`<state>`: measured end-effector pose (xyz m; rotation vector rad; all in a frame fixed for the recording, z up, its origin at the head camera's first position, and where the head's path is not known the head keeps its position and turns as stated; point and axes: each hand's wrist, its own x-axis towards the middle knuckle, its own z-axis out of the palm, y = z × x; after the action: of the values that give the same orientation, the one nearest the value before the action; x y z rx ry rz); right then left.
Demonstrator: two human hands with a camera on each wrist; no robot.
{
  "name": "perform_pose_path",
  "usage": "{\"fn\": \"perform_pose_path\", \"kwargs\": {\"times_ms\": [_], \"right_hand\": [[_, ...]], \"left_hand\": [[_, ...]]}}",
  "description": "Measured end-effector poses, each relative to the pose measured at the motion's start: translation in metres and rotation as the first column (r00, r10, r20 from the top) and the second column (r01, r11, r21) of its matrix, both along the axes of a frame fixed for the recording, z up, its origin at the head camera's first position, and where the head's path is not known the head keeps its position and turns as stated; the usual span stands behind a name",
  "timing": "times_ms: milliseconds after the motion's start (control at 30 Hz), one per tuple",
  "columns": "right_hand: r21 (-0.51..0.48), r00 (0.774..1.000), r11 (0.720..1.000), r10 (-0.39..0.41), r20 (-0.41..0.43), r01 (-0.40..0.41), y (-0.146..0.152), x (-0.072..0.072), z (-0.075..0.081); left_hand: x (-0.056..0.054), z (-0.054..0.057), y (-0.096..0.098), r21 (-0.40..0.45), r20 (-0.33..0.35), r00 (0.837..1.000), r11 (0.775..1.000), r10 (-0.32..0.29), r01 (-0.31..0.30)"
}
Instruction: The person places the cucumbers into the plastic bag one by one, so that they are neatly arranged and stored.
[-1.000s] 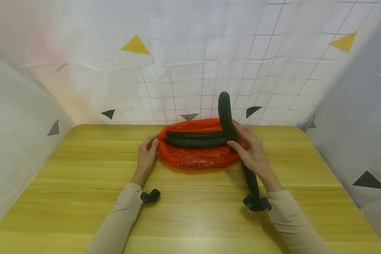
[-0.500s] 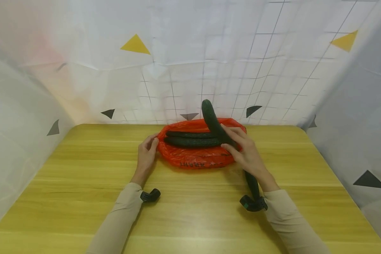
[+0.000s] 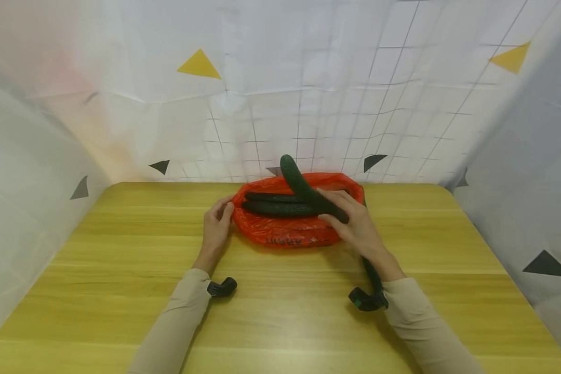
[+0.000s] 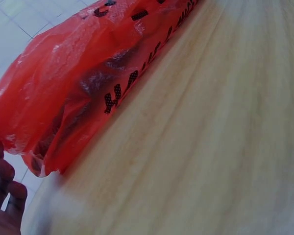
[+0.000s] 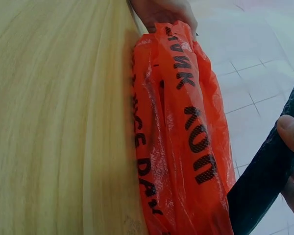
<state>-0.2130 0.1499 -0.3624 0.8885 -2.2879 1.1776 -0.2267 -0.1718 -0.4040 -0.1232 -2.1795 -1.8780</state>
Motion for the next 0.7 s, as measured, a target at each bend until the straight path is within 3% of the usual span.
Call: {"fn": "perform_pose_path", "kwargs": {"times_ms": [300, 700], "right_hand": [[0.054, 0.999, 0.998, 0.031, -0.015, -0.031, -0.007, 0.001, -0.004], [0.099, 1.000, 0.995, -0.001, 0.014, 0.000, -0.013, 0.000, -0.010]], "left_hand": [[-0.001, 0.000, 0.001, 0.012, -0.004, 1.000, 1.000, -0.010, 0.010], [0.000, 0.001, 0.000, 0.010, 0.017, 1.000, 1.000, 0.003, -0.003]]}}
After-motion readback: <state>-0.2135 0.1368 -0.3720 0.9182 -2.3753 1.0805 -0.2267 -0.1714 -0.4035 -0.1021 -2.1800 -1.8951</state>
